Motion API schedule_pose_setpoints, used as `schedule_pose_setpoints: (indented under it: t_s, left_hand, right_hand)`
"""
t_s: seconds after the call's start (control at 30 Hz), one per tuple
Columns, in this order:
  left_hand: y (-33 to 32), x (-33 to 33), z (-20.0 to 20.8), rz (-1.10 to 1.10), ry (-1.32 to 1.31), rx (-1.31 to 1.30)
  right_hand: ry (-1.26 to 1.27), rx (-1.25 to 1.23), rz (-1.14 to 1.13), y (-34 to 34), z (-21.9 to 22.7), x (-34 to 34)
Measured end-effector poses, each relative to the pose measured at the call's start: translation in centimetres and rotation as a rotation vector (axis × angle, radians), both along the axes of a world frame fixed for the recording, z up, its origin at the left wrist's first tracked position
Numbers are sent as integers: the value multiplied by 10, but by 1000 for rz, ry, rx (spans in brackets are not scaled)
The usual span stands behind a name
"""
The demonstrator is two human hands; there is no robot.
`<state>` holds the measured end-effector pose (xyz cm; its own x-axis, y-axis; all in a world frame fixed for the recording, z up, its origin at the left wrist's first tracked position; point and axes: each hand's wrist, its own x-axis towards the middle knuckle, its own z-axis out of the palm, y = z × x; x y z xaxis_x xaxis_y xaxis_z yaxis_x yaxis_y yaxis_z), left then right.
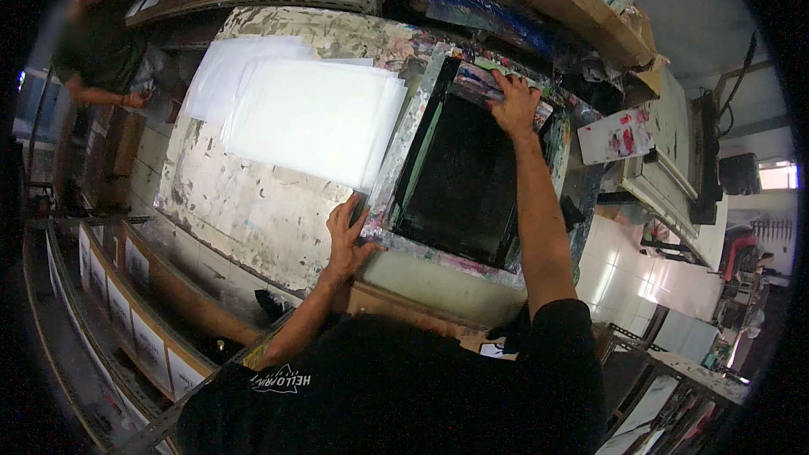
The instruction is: The person performs screen printing by placing white paper under a screen, using a squeegee to pull ink across the mesh, and lifting the screen to reveal a printed logo. The printed sheets are then stacked on the table.
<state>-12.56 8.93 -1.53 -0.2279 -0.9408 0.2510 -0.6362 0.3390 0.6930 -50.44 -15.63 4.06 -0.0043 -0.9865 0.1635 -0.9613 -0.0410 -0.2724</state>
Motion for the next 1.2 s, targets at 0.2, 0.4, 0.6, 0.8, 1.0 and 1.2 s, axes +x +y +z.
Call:
schedule_pose_setpoints:
  t_s: [0.2, 0.4, 0.6, 0.8, 1.0, 1.2]
  left_hand:
    - [-2, 1, 5, -23, 48, -73]
    - [0, 3, 5, -66, 14, -57]
    - [8, -9, 12, 66, 204, -60]
    - [-6, -29, 68, 169, 302, -109]
    - [-60, -66, 149, 75, 915, -163]
    - [-69, -61, 27, 406, -169, -12]
  right_hand:
    - [65, -246, 101, -41, -6, -29]
    - [46, -351, 172, 33, -10, 0]
    - [31, -226, 123, 172, 32, 61]
    - [-22, -123, 111, 260, 141, 105]
    - [103, -479, 144, 214, 213, 77]
    - [35, -483, 120, 132, 295, 51]
